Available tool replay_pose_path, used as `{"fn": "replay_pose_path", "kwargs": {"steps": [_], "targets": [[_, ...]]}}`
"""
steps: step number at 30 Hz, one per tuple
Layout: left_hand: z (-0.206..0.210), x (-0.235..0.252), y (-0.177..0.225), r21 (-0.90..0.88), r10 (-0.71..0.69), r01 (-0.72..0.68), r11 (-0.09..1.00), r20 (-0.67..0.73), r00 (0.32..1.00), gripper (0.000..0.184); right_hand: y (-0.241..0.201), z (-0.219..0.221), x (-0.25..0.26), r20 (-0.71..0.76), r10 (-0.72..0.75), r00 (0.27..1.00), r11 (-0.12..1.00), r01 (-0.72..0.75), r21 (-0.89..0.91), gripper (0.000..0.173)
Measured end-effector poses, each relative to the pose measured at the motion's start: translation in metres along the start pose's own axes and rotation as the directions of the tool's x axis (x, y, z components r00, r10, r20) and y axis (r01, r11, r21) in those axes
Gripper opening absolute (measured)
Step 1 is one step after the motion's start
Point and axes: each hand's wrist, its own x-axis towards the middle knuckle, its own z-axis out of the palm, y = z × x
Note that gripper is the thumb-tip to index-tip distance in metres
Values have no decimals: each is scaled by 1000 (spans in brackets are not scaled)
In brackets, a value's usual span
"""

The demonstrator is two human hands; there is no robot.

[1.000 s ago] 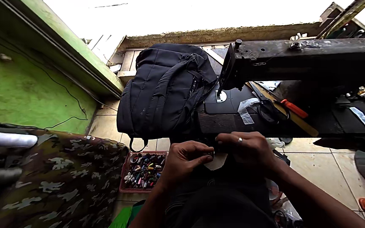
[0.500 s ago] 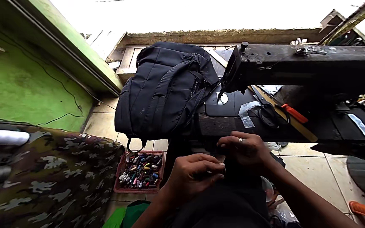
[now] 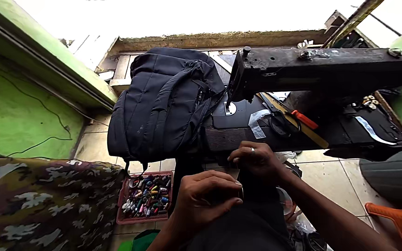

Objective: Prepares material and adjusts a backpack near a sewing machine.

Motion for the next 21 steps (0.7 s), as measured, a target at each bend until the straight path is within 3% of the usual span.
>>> {"fn": "replay_pose_path", "kwargs": {"steps": [3,6,9,12,15,18,19,21], "targets": [[-2,18,14,-14,39,-43,999,-179,983,21,6,19,-6,-28,1,1000,983,5,182,20],[-6,35,11,-248,-115,32,968,-328,938,19,-4,29,-7,-113,13,994,990,3,138,28],[-14,44,10,-605,-346,55,795,-376,859,19,-7,33,-9,-188,57,980,994,-38,101,43],[-30,41,12,-697,-311,-87,711,-422,852,20,-5,32,-13,-254,56,965,997,-40,70,32],[-45,34,27,-650,-245,-235,722,-559,792,16,-4,32,-13,-276,-28,961,997,9,-72,21],[-52,26,34,-506,-215,-257,823,-697,685,13,1,43,-8,-208,-191,959,950,128,-286,22],[-53,23,33,-378,-158,-214,901,-744,650,11,3,49,-6,-176,-255,951,916,179,-360,22],[-63,15,25,45,74,-63,997,-789,609,18,1,61,0,-86,-371,925,838,293,-460,21]]}}
